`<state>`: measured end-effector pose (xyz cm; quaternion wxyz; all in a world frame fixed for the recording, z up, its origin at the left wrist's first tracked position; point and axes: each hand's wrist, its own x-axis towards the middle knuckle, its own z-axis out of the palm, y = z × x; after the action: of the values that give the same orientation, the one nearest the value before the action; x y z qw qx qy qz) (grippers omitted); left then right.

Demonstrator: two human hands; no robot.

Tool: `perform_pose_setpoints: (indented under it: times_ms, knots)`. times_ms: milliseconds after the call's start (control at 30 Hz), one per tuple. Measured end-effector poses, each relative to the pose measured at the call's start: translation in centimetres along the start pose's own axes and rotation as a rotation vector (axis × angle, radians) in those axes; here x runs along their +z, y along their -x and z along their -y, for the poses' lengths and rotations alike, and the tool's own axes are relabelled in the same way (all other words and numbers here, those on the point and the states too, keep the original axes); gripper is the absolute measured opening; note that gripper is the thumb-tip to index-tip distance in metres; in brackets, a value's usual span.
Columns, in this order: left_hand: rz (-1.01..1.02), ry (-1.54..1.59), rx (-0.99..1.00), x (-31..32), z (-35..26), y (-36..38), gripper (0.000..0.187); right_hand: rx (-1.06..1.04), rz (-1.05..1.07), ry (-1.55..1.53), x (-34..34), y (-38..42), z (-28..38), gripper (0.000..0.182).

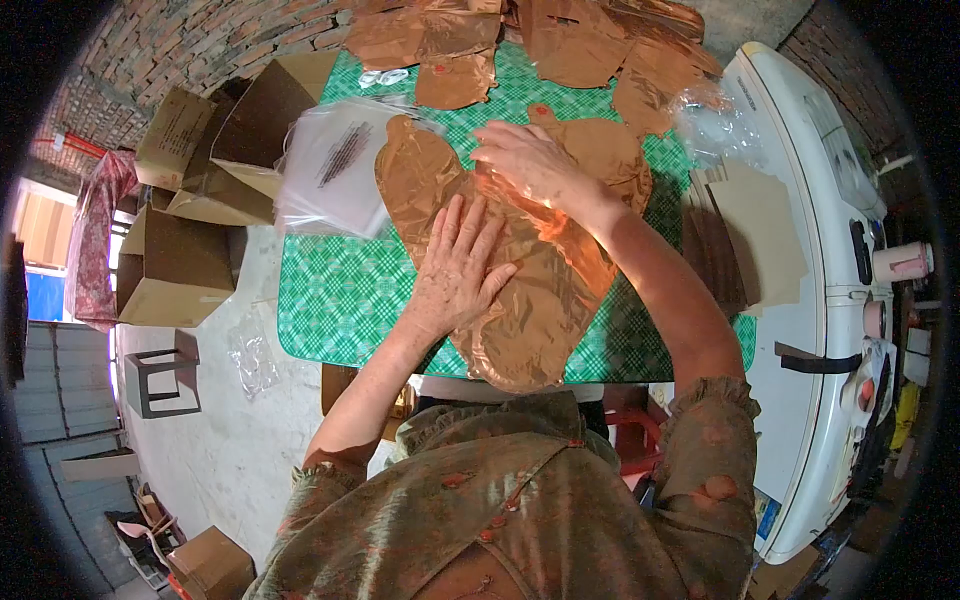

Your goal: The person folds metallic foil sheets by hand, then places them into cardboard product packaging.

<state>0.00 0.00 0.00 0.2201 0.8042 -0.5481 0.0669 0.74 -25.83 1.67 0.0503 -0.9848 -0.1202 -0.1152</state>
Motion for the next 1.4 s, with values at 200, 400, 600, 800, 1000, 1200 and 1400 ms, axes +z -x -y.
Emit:
perform_pose_setpoints:
  times_ms: [200,400,600,800,1000,1200,1400]
  knots:
    - [-0.025,0.008,-0.001,0.4,-0.4,-0.1,0.068,0.159,-0.071,0.079,-1.0,3.6,0.7,0.048]
    - [-0.03,-0.004,0.002,0.2,-0.2,-0.1,0.065,0.257,0.035,0.191,0.2,4.7,2.3,0.057]
    - [-0.026,-0.006,0.021,-0.2,-0.4,-0.3,0.06,0.312,0.085,0.189,0.0,4.0,3.0,0.055]
    - [0.011,-0.007,0.018,-0.8,-0.7,-0.5,0.057,0.347,-0.206,0.158,-1.2,3.7,-2.8,0.044]
    - [0.048,0.022,0.004,-1.4,-0.9,-0.7,0.07,0.809,-0.033,0.364,-5.5,3.1,-13.1,0.037]
    - [0.001,0.057,-0.005,-1.6,-1.1,-0.8,0.072,0.904,0.042,0.272,-2.7,2.8,-17.5,0.029]
    - [-0.01,0.028,-0.001,-1.5,-0.9,-0.5,0.067,0.867,0.014,0.337,-3.5,2.2,-16.7,0.018]
